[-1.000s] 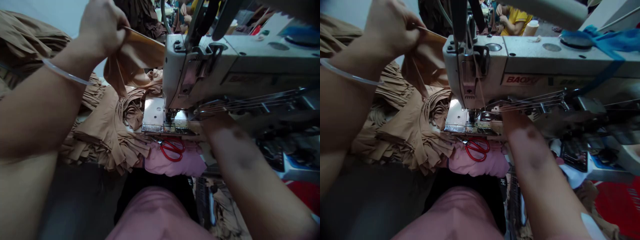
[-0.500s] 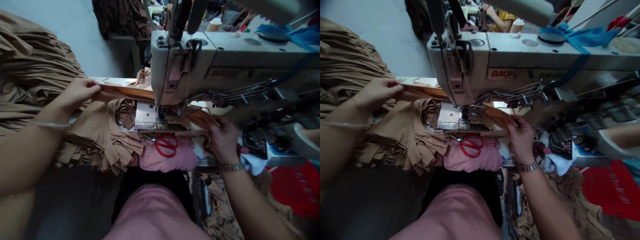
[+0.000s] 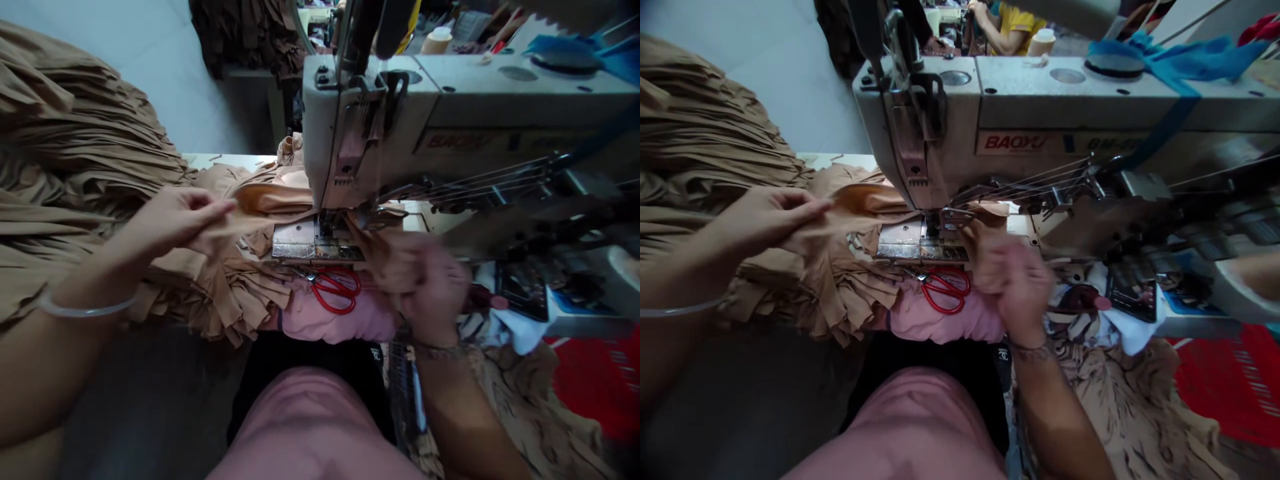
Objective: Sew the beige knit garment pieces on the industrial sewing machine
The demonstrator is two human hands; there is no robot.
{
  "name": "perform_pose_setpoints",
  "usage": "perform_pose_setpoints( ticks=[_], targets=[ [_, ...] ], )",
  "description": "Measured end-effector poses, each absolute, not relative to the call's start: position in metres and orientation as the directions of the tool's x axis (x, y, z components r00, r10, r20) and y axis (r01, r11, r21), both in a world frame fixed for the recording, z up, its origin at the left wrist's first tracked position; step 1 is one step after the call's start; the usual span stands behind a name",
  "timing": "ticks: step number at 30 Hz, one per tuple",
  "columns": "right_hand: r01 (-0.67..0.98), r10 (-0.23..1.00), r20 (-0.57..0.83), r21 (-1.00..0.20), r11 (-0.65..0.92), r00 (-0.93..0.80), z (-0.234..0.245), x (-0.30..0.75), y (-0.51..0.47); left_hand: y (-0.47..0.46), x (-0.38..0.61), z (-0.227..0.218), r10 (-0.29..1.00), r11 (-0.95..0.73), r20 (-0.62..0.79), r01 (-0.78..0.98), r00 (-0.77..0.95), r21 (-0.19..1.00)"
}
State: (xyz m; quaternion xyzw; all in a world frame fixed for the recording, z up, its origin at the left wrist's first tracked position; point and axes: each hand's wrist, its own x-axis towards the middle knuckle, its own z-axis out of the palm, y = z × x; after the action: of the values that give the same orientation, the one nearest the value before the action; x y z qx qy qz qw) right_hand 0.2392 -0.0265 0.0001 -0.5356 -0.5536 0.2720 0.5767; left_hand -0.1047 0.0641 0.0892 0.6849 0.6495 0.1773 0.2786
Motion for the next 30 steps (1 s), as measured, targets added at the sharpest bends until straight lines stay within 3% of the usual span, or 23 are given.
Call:
perform_pose_setpoints(
  ticks=[2, 4, 6, 7, 9, 11, 14, 18, 25, 30],
  targets=[
    [0.458, 0.911, 0.406, -0.798, 0.392, -0.073, -0.001, 0.222, -0.023, 0.057, -0.081, 0.075, 0.891, -0.254, -0.076, 0.629, 0.448, 0.735],
    [0.682, 0.821, 0.423, -0.47, 0.561, -0.383, -0.003, 0.218, -0.015, 0.05, -0.056, 0.054, 0.674, -0.578, 0.067, 0.47, 0.735, 0.667],
    [0.791, 0.747, 0.362, -0.042, 0.61, -0.557, -0.005, 0.228, -0.005, 0.044, -0.038, 0.03, 0.536, -0.809, 0.193, 0.436, 0.822, 0.394],
    [0.802, 0.735, 0.349, 0.096, 0.589, -0.582, -0.005, 0.235, -0.001, 0.042, -0.033, 0.019, 0.51, -0.856, 0.242, 0.458, 0.826, 0.239],
    [0.791, 0.711, 0.348, 0.229, 0.568, -0.611, -0.006, 0.248, 0.004, 0.04, -0.028, 0.004, 0.493, -0.857, 0.309, 0.515, 0.813, 0.012],
    [0.763, 0.667, 0.375, 0.255, 0.594, -0.644, -0.007, 0.255, 0.003, 0.037, -0.026, -0.002, 0.46, -0.85, 0.348, 0.518, 0.817, -0.092],
    [0.711, 0.587, 0.417, 0.268, 0.65, -0.694, -0.009, 0.251, -0.003, 0.029, -0.023, 0.004, 0.434, -0.853, 0.342, 0.503, 0.833, -0.143],
    [0.724, 0.58, 0.458, 0.254, 0.642, -0.674, -0.013, 0.238, -0.01, 0.011, -0.013, 0.016, 0.522, -0.8, 0.263, 0.572, 0.812, -0.181],
    [0.795, 0.614, 0.554, 0.158, 0.586, -0.562, -0.015, 0.228, -0.01, 0.006, -0.009, 0.009, 0.536, -0.811, 0.268, 0.577, 0.8, -0.1],
    [0.788, 0.631, 0.533, 0.118, 0.604, -0.564, -0.019, 0.228, -0.01, 0.017, -0.013, 0.005, 0.546, -0.807, 0.292, 0.587, 0.785, -0.07]
  ],
)
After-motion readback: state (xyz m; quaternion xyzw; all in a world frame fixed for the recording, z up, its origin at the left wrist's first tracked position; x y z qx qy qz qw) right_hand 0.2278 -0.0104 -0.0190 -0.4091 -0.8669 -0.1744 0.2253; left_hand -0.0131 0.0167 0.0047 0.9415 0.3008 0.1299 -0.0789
